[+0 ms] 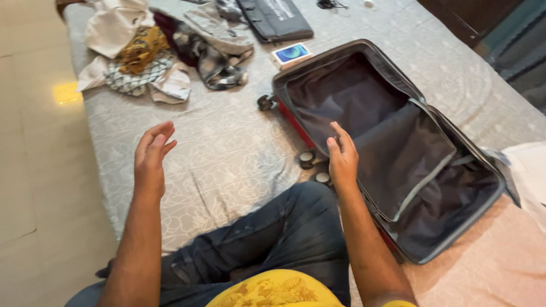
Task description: The person picks up a white sleeveless top from a bed, spreads it out, and folds it into a small rectangle before placing it into an open suitcase.
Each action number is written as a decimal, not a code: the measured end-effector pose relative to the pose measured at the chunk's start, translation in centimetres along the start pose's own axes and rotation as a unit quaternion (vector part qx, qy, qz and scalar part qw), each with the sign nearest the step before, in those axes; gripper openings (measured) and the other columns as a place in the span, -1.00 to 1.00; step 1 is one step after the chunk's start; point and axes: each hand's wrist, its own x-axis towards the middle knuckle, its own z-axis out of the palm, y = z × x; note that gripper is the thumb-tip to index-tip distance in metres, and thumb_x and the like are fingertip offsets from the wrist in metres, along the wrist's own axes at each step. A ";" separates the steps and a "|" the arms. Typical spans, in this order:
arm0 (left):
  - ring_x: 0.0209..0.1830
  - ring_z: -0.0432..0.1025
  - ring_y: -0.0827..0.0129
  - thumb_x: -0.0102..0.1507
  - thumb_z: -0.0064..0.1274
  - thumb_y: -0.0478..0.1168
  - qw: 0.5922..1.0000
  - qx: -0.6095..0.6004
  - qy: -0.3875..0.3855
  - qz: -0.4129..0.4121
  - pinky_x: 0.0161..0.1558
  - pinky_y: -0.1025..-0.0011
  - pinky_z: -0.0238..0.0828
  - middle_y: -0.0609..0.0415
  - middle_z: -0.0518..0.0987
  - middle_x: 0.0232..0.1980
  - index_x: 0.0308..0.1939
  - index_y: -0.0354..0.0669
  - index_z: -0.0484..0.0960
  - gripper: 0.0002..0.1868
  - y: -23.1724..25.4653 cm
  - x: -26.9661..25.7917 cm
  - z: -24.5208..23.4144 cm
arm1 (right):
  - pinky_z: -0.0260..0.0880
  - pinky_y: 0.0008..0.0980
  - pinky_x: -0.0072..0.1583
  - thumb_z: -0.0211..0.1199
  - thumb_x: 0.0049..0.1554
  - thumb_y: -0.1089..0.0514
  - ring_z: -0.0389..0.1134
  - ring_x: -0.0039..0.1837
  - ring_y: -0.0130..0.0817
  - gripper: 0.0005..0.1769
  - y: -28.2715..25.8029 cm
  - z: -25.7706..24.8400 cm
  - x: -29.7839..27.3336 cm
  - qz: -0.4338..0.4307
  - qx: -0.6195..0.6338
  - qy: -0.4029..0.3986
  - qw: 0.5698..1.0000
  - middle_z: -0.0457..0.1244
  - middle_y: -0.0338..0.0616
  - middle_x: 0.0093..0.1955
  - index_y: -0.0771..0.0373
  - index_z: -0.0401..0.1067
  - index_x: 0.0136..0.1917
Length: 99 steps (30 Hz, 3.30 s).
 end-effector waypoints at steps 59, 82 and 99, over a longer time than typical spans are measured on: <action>0.19 0.50 0.26 0.34 0.04 -0.21 0.939 0.099 -0.326 0.057 0.14 0.41 0.42 -0.26 0.52 0.31 0.33 -0.38 0.44 -0.50 -1.6 5.1 33.5 | 0.20 -0.20 0.46 0.20 0.26 0.15 0.26 0.47 -0.06 -0.57 6.0 -32.3 -10.5 0.044 -0.269 0.376 0.886 0.27 0.11 0.42 0.35 0.40 0.36; 0.35 0.42 0.07 0.34 0.07 -0.21 0.951 0.151 -0.252 0.094 0.25 0.28 0.39 -0.34 0.48 0.34 0.33 -0.36 0.44 -0.49 -1.1 6.0 27.0 | 0.25 -0.22 0.43 0.20 0.24 0.16 0.25 0.49 -0.06 -0.54 6.2 -26.8 -7.2 0.034 -0.184 0.306 0.933 0.24 0.09 0.46 0.31 0.39 0.38; 0.29 0.41 0.09 0.33 0.07 -0.18 0.948 0.265 -0.112 0.137 0.08 0.26 0.48 -0.13 0.44 0.28 0.27 -0.25 0.52 -0.56 0.8 6.4 15.6 | 0.09 -0.17 0.51 0.17 0.24 0.05 0.16 0.54 -0.02 -0.42 2.0 -13.6 0.2 -0.025 -0.125 0.143 0.981 0.17 0.12 0.51 0.32 0.30 0.47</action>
